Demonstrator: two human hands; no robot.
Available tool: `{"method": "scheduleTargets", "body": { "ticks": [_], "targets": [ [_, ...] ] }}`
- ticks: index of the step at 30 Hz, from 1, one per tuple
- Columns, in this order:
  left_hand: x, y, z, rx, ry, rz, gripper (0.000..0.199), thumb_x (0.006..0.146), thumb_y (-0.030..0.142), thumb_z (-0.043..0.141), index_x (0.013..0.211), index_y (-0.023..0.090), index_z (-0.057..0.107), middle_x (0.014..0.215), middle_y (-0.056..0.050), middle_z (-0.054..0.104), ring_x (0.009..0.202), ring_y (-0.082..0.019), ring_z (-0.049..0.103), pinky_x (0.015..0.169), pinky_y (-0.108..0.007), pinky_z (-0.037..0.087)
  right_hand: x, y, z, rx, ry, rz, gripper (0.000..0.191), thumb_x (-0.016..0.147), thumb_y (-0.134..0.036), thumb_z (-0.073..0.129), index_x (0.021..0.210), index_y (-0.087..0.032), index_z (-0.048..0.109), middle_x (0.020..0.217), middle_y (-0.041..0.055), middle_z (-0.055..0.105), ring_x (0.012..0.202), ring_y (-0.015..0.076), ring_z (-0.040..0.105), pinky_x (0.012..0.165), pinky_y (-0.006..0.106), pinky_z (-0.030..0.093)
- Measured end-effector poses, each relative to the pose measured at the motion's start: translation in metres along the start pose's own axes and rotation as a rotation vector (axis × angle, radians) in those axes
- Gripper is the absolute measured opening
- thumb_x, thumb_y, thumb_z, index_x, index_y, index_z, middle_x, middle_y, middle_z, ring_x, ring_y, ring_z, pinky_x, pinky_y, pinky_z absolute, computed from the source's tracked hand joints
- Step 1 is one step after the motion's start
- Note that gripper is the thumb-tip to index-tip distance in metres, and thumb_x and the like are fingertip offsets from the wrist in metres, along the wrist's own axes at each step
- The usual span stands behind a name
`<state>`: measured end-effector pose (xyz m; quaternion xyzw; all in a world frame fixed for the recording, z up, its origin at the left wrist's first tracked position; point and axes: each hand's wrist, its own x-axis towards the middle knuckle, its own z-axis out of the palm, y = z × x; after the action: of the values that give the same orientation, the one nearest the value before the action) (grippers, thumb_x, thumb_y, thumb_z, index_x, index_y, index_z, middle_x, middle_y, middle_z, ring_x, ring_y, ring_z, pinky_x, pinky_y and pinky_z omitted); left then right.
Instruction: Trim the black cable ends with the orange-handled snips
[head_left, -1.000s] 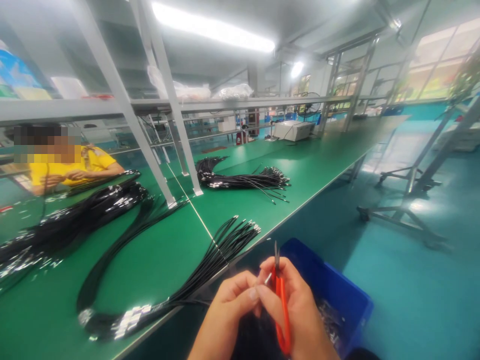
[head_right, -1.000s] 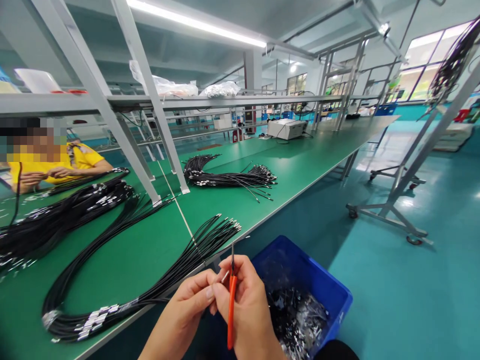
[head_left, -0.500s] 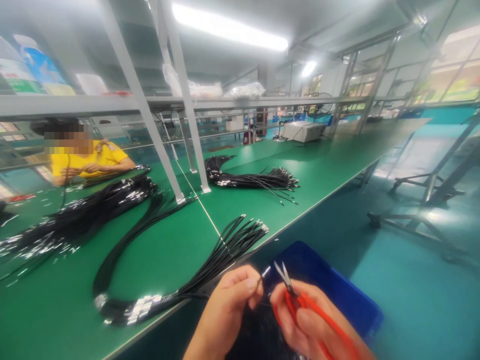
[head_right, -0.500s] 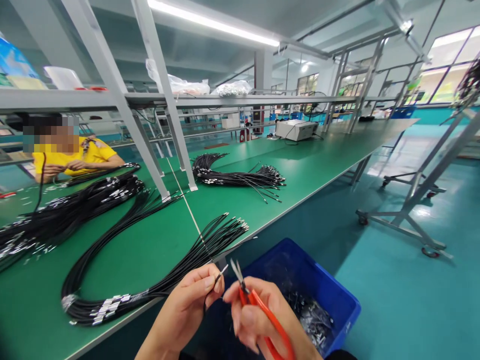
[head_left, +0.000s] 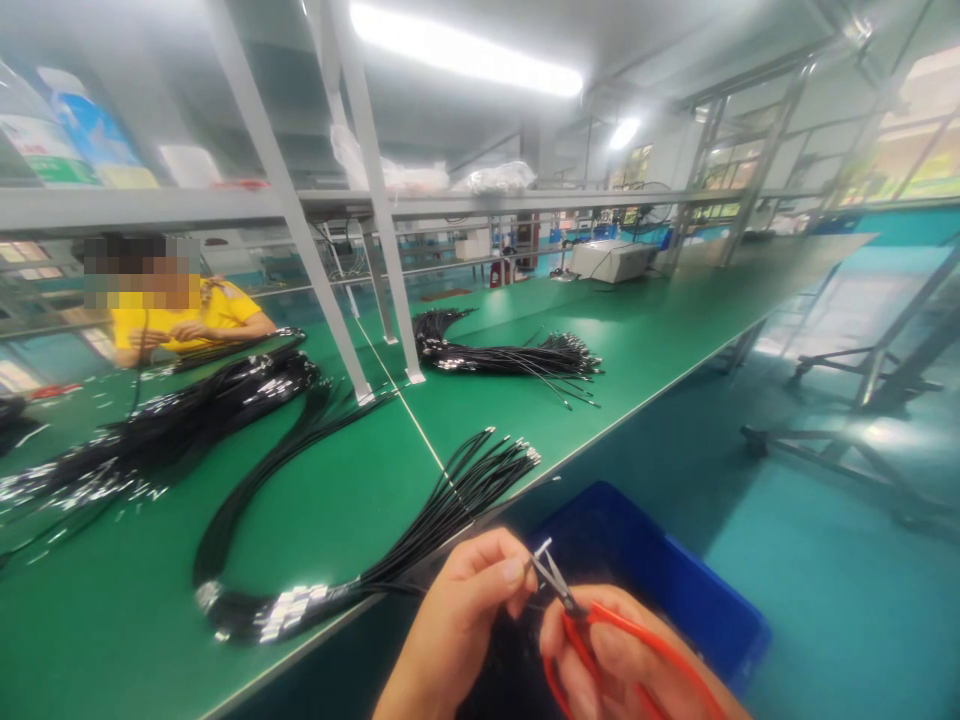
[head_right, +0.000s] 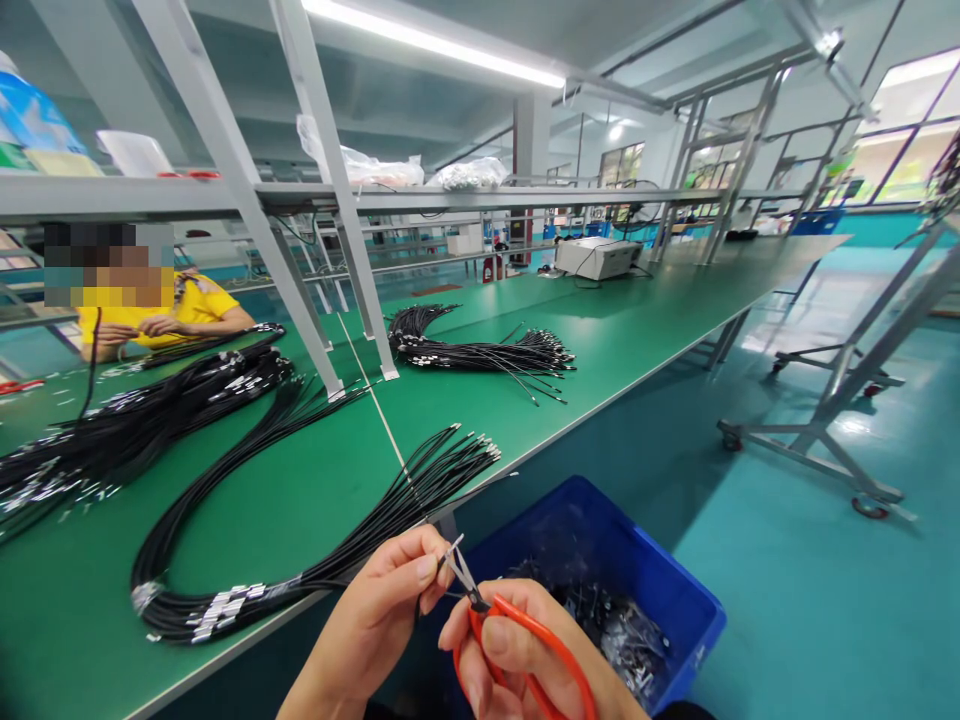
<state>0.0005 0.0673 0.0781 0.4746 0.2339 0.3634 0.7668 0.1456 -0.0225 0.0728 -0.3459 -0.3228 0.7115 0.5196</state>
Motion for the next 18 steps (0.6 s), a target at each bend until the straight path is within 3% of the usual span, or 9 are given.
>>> {"method": "scheduleTargets", "body": {
  "ticks": [7, 12, 15, 18],
  "targets": [
    [0.000, -0.001, 0.001, 0.003, 0.001, 0.012, 0.027, 0.073, 0.032, 0.067, 0.057, 0.015, 0.055, 0.053, 0.003, 0.048, 0.054, -0.011, 0.038, 0.058, -0.023, 0.032, 0.007, -0.003, -0.006, -0.108, 0.015, 0.046, 0.046, 0.066, -0.058, 0.071, 0.086, -0.017, 0.066, 0.060, 0.0012, 0.058, 0.043, 0.0077, 0.038, 0.042, 0.022, 0.030],
    [-0.001, -0.003, -0.001, 0.005, 0.003, 0.019, 0.024, 0.074, 0.030, 0.067, 0.058, 0.015, 0.056, 0.054, 0.003, 0.049, 0.054, -0.010, 0.038, 0.057, -0.023, 0.032, 0.010, -0.014, 0.001, -0.330, 0.024, 0.154, 0.055, 0.058, -0.070, 0.068, 0.079, -0.020, 0.059, 0.044, -0.0068, 0.046, 0.036, 0.0072, 0.036, 0.033, 0.019, 0.023],
    [-0.001, -0.004, -0.002, 0.001, 0.008, 0.017, 0.022, 0.075, 0.029, 0.067, 0.059, 0.015, 0.059, 0.055, 0.002, 0.050, 0.055, -0.010, 0.040, 0.057, -0.022, 0.032, 0.012, -0.020, 0.002, -0.471, -0.010, 0.144, 0.054, 0.060, -0.071, 0.066, 0.075, -0.020, 0.056, 0.046, -0.0087, 0.042, 0.036, 0.0060, 0.034, 0.035, 0.019, 0.023],
    [-0.001, -0.005, -0.004, 0.044, 0.013, 0.022, 0.021, 0.074, 0.030, 0.068, 0.062, 0.014, 0.064, 0.057, 0.002, 0.053, 0.056, -0.011, 0.042, 0.058, -0.022, 0.034, 0.011, -0.016, -0.005, -0.464, -0.083, 0.073, 0.058, 0.058, -0.073, 0.065, 0.077, -0.019, 0.054, 0.052, -0.0087, 0.039, 0.044, 0.0052, 0.030, 0.041, 0.019, 0.022]
  ]
}}
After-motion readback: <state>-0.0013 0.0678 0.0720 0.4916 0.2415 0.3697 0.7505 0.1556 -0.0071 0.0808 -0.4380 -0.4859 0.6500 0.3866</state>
